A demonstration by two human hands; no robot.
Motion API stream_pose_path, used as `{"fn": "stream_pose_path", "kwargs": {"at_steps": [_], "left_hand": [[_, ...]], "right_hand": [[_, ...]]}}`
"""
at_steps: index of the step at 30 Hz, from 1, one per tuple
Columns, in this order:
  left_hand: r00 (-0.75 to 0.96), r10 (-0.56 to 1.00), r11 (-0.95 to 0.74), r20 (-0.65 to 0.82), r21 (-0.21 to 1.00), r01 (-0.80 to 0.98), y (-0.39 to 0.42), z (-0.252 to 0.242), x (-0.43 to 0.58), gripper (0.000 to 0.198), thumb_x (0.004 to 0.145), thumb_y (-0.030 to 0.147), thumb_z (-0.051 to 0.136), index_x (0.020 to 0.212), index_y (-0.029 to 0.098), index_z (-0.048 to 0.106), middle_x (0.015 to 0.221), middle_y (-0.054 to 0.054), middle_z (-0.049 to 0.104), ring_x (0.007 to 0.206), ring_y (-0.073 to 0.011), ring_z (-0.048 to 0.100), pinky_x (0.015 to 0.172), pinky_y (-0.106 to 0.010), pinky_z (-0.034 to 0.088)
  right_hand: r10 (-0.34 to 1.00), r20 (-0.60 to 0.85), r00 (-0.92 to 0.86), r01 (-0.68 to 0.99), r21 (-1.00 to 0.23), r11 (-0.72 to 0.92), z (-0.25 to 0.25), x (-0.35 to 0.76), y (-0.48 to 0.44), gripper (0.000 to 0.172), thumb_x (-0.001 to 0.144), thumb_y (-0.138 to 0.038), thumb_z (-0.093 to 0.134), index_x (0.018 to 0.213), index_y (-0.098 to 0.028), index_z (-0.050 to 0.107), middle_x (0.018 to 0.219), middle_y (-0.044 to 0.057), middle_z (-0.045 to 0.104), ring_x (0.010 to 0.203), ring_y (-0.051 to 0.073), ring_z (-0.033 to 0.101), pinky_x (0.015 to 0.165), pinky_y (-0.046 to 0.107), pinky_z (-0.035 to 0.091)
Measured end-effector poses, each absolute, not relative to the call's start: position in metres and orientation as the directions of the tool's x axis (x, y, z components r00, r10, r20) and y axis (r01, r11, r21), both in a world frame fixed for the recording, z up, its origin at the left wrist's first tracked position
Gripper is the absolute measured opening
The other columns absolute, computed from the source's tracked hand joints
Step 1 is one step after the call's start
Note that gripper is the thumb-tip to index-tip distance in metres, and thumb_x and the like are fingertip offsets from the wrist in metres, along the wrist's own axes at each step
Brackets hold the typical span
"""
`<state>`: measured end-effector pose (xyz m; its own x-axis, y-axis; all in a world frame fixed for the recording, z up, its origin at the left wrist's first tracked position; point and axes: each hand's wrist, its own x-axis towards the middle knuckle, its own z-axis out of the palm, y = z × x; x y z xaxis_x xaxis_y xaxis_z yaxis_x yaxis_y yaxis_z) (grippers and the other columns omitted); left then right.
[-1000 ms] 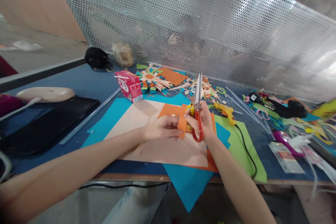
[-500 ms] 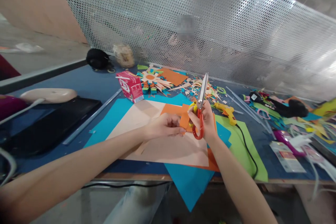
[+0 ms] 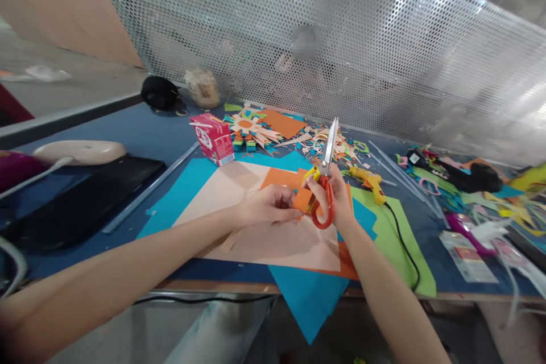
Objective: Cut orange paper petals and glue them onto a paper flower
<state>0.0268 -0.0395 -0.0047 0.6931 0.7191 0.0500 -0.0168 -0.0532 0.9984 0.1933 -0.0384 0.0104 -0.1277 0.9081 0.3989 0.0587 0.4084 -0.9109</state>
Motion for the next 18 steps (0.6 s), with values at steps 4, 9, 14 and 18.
{"fn": "stream_pose_path", "kwargs": {"at_steps": [4,9,14,18], "left_hand": [[0.678,0.735,-0.017,0.03,1.0,-0.026,-0.038,-0.005,0.027,0.033,0.069,0.037,0.071,0.062,0.013,0.048,0.056,0.004,0.061,0.032,-0.0008,0.043,0.033,-0.015,0.031],[0.626,0.779,0.092,-0.04,0.994,-0.051,-0.036,-0.004,0.028,0.033,0.066,0.032,0.073,0.063,0.015,0.044,0.054,0.004,0.062,0.03,-0.0025,0.044,0.031,-0.016,0.031],[0.622,0.783,0.074,-0.022,0.996,-0.058,-0.035,-0.005,0.029,0.02,0.072,0.022,0.067,0.066,0.013,0.049,0.056,0.004,0.063,0.031,-0.0019,0.045,0.031,-0.016,0.032],[0.605,0.796,0.024,0.012,0.998,-0.051,-0.037,-0.005,0.03,0.018,0.073,0.02,0.065,0.065,0.013,0.05,0.057,0.004,0.062,0.031,-0.001,0.043,0.033,-0.016,0.032]], "right_hand": [[0.939,0.324,-0.118,0.07,-0.94,0.333,0.014,0.196,-0.042,0.022,0.072,-0.033,0.068,0.081,-0.026,0.049,0.07,-0.004,0.062,0.042,0.011,0.053,0.035,0.027,0.045],[0.943,0.291,-0.165,0.064,-0.95,0.304,0.015,0.194,-0.043,0.034,0.062,-0.034,0.075,0.081,-0.025,0.048,0.074,-0.004,0.062,0.043,0.01,0.054,0.039,0.026,0.047],[0.945,0.3,-0.132,0.093,-0.945,0.313,0.01,0.19,-0.038,0.043,0.05,-0.023,0.08,0.075,-0.024,0.045,0.074,-0.005,0.059,0.057,0.012,0.057,0.048,0.025,0.047],[0.949,0.303,-0.083,0.103,-0.945,0.31,0.01,0.185,-0.038,0.043,0.049,-0.024,0.08,0.075,-0.025,0.045,0.07,-0.004,0.059,0.058,0.015,0.06,0.048,0.027,0.047]]}}
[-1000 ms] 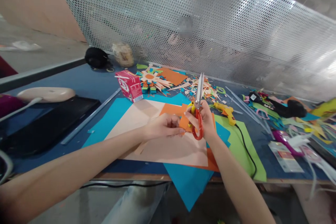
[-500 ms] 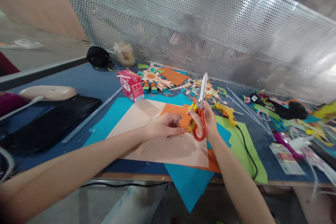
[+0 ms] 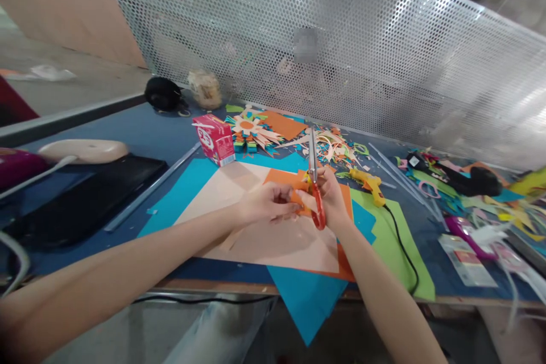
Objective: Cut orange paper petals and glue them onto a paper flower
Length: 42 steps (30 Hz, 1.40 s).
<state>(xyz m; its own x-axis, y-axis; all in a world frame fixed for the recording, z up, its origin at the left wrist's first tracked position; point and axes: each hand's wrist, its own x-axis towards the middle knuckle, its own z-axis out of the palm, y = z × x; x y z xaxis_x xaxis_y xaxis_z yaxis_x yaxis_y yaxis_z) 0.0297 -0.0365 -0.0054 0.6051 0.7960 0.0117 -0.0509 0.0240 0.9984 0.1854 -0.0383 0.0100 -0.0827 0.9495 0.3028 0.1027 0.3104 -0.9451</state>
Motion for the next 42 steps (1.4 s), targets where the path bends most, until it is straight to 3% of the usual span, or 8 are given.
{"fn": "stream_pose_path", "kwargs": {"at_steps": [7,18,22,29,36,42], "left_hand": [[0.651,0.756,-0.101,0.072,0.995,0.007,-0.039,-0.006,0.029,0.024,0.076,0.027,0.062,0.06,0.015,0.049,0.039,0.01,0.048,0.031,-0.0022,0.039,0.035,-0.016,0.029],[0.638,0.759,-0.249,0.132,0.964,0.097,-0.039,-0.009,0.028,0.027,0.075,0.03,0.062,0.059,0.017,0.045,0.05,0.007,0.054,0.033,-0.0026,0.043,0.035,-0.016,0.032],[0.697,0.709,-0.206,0.102,0.976,0.066,-0.04,-0.01,0.026,0.029,0.074,0.035,0.063,0.061,0.016,0.044,0.059,0.004,0.061,0.035,-0.0021,0.044,0.035,-0.016,0.033],[0.731,0.679,-0.071,0.067,0.997,-0.025,-0.042,-0.002,0.021,0.04,0.068,0.044,0.069,0.062,0.016,0.041,0.062,0.002,0.064,0.035,-0.0009,0.043,0.037,-0.016,0.032],[0.743,0.669,0.0,0.029,0.999,-0.039,-0.04,0.004,0.018,0.04,0.065,0.042,0.073,0.064,0.016,0.043,0.061,0.003,0.064,0.034,-0.0008,0.043,0.036,-0.016,0.033],[0.826,0.558,0.015,-0.075,0.997,0.08,-0.036,0.014,0.007,0.034,0.068,0.035,0.072,0.06,0.015,0.045,0.058,0.004,0.061,0.037,-0.002,0.047,0.037,-0.016,0.036]], "right_hand": [[0.949,0.313,-0.037,0.065,-0.947,0.315,0.013,0.182,-0.04,0.038,0.058,-0.03,0.075,0.079,-0.025,0.045,0.059,-0.006,0.057,0.06,0.017,0.063,0.059,0.032,0.05],[0.935,0.353,-0.039,0.063,-0.933,0.355,0.015,0.189,-0.042,0.042,0.058,-0.029,0.077,0.08,-0.026,0.042,0.06,-0.008,0.057,0.056,0.015,0.061,0.054,0.029,0.048],[0.938,0.331,-0.107,0.078,-0.937,0.34,0.018,0.194,-0.042,0.047,0.055,-0.026,0.079,0.077,-0.026,0.038,0.056,-0.01,0.054,0.053,0.014,0.059,0.053,0.028,0.05],[0.954,0.246,-0.173,0.1,-0.959,0.266,0.02,0.2,-0.037,0.049,0.055,-0.022,0.079,0.083,-0.026,0.039,0.058,-0.012,0.052,0.039,0.006,0.048,0.034,0.018,0.04],[0.955,0.225,-0.195,0.076,-0.967,0.243,0.022,0.203,-0.036,0.046,0.055,-0.024,0.079,0.079,-0.024,0.04,0.061,-0.01,0.055,0.042,0.007,0.051,0.037,0.019,0.044],[0.931,0.175,-0.322,0.084,-0.974,0.212,0.019,0.206,-0.036,0.046,0.054,-0.022,0.079,0.079,-0.025,0.041,0.062,-0.008,0.059,0.055,0.012,0.061,0.051,0.025,0.051]]}}
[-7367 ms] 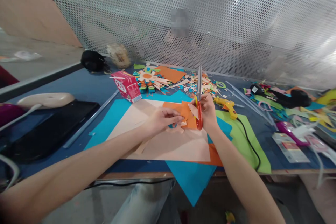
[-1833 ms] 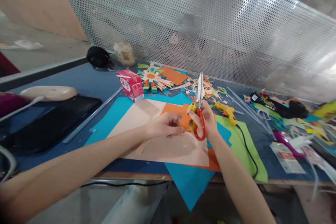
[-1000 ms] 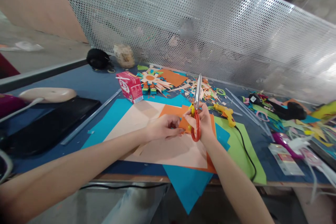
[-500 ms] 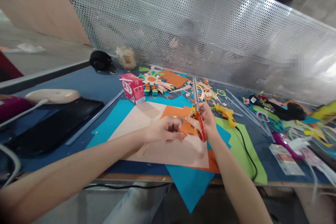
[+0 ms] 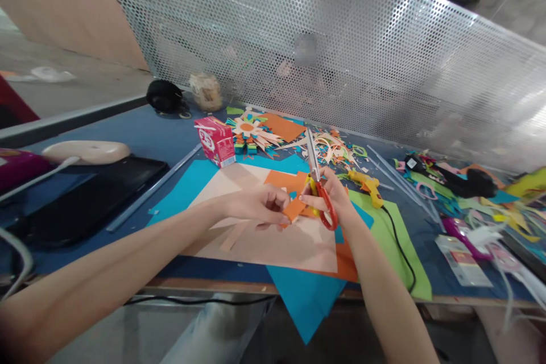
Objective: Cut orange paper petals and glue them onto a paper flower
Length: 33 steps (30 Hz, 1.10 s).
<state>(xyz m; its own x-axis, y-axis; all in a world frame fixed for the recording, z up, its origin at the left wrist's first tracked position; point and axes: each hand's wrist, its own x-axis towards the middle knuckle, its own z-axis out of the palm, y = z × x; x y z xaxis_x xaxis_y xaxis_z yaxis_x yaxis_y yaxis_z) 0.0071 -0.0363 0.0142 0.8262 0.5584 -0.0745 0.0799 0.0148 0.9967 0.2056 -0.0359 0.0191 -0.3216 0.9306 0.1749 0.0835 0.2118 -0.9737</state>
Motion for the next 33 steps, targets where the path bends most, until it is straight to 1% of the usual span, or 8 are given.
{"fn": "stream_pose_path", "kwargs": {"at_steps": [4,10,15,20,24,28,31,33], "left_hand": [[0.842,0.526,-0.036,-0.118,0.986,0.16,-0.033,0.021,-0.002,0.03,0.07,0.03,0.07,0.059,0.015,0.046,0.056,0.004,0.059,0.039,-0.0034,0.049,0.038,-0.016,0.039],[0.841,0.521,-0.054,-0.144,0.978,0.201,-0.027,0.022,-0.011,0.023,0.073,0.031,0.068,0.068,0.015,0.052,0.062,0.002,0.063,0.043,-0.0041,0.051,0.041,-0.017,0.04],[0.857,0.488,-0.075,-0.165,0.97,0.23,-0.021,0.021,-0.015,0.026,0.073,0.034,0.068,0.068,0.015,0.051,0.061,0.001,0.064,0.041,-0.0047,0.05,0.041,-0.018,0.037],[0.87,0.453,-0.089,-0.195,0.961,0.262,-0.019,0.02,-0.013,0.02,0.074,0.031,0.067,0.069,0.015,0.056,0.058,0.002,0.062,0.042,-0.0056,0.05,0.042,-0.019,0.04],[0.882,0.43,-0.107,-0.191,0.96,0.261,-0.019,0.017,-0.011,0.018,0.075,0.031,0.065,0.07,0.015,0.058,0.061,0.002,0.061,0.044,-0.0061,0.051,0.044,-0.019,0.04],[0.845,0.514,-0.136,-0.151,0.958,0.254,-0.019,0.014,-0.011,0.023,0.075,0.034,0.065,0.068,0.015,0.055,0.061,0.002,0.06,0.044,-0.0063,0.052,0.045,-0.02,0.04],[0.8,0.584,-0.147,-0.137,0.951,0.27,-0.021,0.014,-0.01,0.029,0.073,0.036,0.067,0.064,0.016,0.048,0.059,0.003,0.058,0.045,-0.0071,0.053,0.045,-0.021,0.04],[0.787,0.602,-0.132,-0.138,0.954,0.268,-0.022,0.014,-0.009,0.029,0.073,0.035,0.067,0.063,0.017,0.046,0.06,0.003,0.059,0.046,-0.007,0.053,0.046,-0.021,0.041]], "right_hand": [[0.918,0.146,-0.368,0.092,-0.977,0.192,0.021,0.204,-0.037,0.045,0.054,-0.025,0.079,0.079,-0.025,0.041,0.066,-0.006,0.062,0.062,0.015,0.064,0.054,0.027,0.052],[0.914,0.119,-0.388,0.102,-0.98,0.17,0.022,0.203,-0.037,0.047,0.053,-0.025,0.079,0.08,-0.025,0.041,0.071,-0.004,0.065,0.062,0.016,0.065,0.053,0.029,0.052],[0.915,0.117,-0.387,0.117,-0.978,0.175,0.02,0.202,-0.036,0.046,0.054,-0.025,0.078,0.08,-0.024,0.039,0.065,-0.006,0.064,0.056,0.014,0.063,0.05,0.027,0.05],[0.922,0.129,-0.364,0.159,-0.967,0.199,0.018,0.198,-0.036,0.047,0.052,-0.021,0.078,0.077,-0.024,0.038,0.057,-0.008,0.062,0.058,0.016,0.064,0.051,0.026,0.049],[0.933,0.158,-0.323,0.188,-0.956,0.226,0.014,0.198,-0.035,0.046,0.052,-0.023,0.078,0.076,-0.025,0.039,0.053,-0.009,0.06,0.055,0.016,0.063,0.053,0.03,0.051],[0.939,0.208,-0.273,0.201,-0.942,0.268,0.011,0.199,-0.033,0.046,0.051,-0.025,0.078,0.076,-0.025,0.04,0.055,-0.008,0.06,0.057,0.017,0.063,0.057,0.032,0.052],[0.941,0.242,-0.238,0.2,-0.935,0.291,0.01,0.198,-0.031,0.046,0.053,-0.027,0.078,0.077,-0.026,0.039,0.056,-0.008,0.06,0.057,0.017,0.064,0.053,0.03,0.05],[0.942,0.266,-0.207,0.2,-0.931,0.307,0.01,0.197,-0.029,0.046,0.055,-0.027,0.077,0.078,-0.026,0.038,0.055,-0.009,0.058,0.056,0.017,0.063,0.05,0.028,0.048]]}}
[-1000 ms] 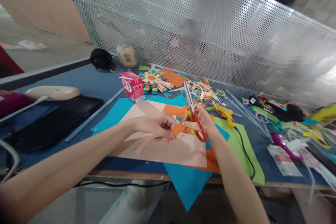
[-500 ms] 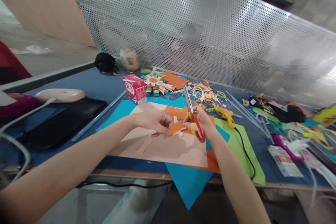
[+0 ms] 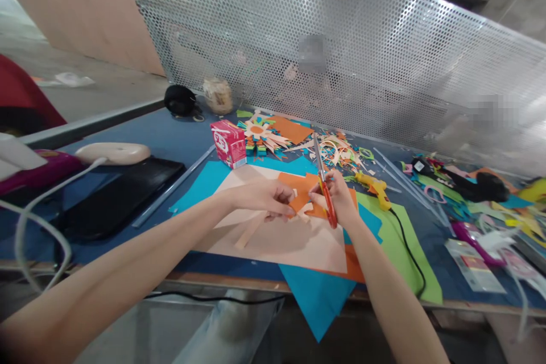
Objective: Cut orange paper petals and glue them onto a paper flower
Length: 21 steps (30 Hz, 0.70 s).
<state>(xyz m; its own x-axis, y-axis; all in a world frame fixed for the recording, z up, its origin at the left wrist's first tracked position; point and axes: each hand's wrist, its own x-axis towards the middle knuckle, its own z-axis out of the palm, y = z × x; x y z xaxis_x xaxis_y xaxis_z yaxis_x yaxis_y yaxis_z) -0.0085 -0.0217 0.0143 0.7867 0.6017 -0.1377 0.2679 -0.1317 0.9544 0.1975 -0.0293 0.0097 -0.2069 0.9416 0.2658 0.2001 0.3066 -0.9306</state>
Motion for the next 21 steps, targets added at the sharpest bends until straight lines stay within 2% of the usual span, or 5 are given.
{"fn": "stream_pose_path", "kwargs": {"at_steps": [8,13,15,18,21], "left_hand": [[0.756,0.645,-0.091,-0.115,0.97,0.225,-0.012,0.007,-0.009,0.024,0.077,0.037,0.063,0.073,0.013,0.059,0.061,0.001,0.062,0.049,-0.0066,0.053,0.052,-0.02,0.044],[0.773,0.597,-0.082,-0.216,0.942,0.327,-0.008,0.014,-0.018,0.024,0.078,0.037,0.061,0.076,0.014,0.066,0.065,-0.002,0.068,0.048,-0.0062,0.053,0.047,-0.018,0.04],[0.725,0.647,-0.073,-0.235,0.928,0.366,-0.008,0.02,-0.022,0.024,0.079,0.037,0.059,0.076,0.014,0.067,0.067,-0.002,0.069,0.047,-0.0058,0.052,0.045,-0.017,0.038],[0.582,0.798,-0.078,-0.155,0.932,0.355,-0.008,0.028,-0.024,0.027,0.08,0.039,0.057,0.078,0.014,0.066,0.069,-0.002,0.069,0.046,-0.0052,0.048,0.042,-0.017,0.034],[0.5,0.866,-0.223,0.012,0.904,0.364,-0.01,0.03,-0.021,0.028,0.078,0.04,0.058,0.081,0.014,0.068,0.068,-0.002,0.066,0.049,-0.0059,0.046,0.043,-0.017,0.032]], "right_hand": [[0.926,0.356,-0.125,0.191,-0.907,0.375,0.012,0.203,-0.027,0.049,0.058,-0.028,0.078,0.08,-0.026,0.035,0.059,-0.01,0.059,0.057,0.014,0.063,0.06,0.03,0.052],[0.916,0.388,-0.106,0.189,-0.896,0.401,0.012,0.205,-0.025,0.051,0.056,-0.029,0.08,0.079,-0.026,0.035,0.061,-0.009,0.061,0.056,0.013,0.062,0.062,0.032,0.052],[0.911,0.399,-0.103,0.188,-0.892,0.411,0.013,0.204,-0.025,0.051,0.056,-0.03,0.08,0.079,-0.026,0.035,0.061,-0.009,0.061,0.055,0.013,0.061,0.06,0.031,0.052],[0.905,0.413,-0.105,0.188,-0.885,0.426,0.013,0.204,-0.026,0.05,0.056,-0.03,0.08,0.079,-0.026,0.036,0.061,-0.009,0.061,0.056,0.013,0.062,0.06,0.03,0.052],[0.9,0.422,-0.108,0.19,-0.88,0.435,0.012,0.203,-0.027,0.049,0.057,-0.027,0.08,0.08,-0.026,0.037,0.061,-0.009,0.062,0.055,0.012,0.061,0.059,0.029,0.051]]}}
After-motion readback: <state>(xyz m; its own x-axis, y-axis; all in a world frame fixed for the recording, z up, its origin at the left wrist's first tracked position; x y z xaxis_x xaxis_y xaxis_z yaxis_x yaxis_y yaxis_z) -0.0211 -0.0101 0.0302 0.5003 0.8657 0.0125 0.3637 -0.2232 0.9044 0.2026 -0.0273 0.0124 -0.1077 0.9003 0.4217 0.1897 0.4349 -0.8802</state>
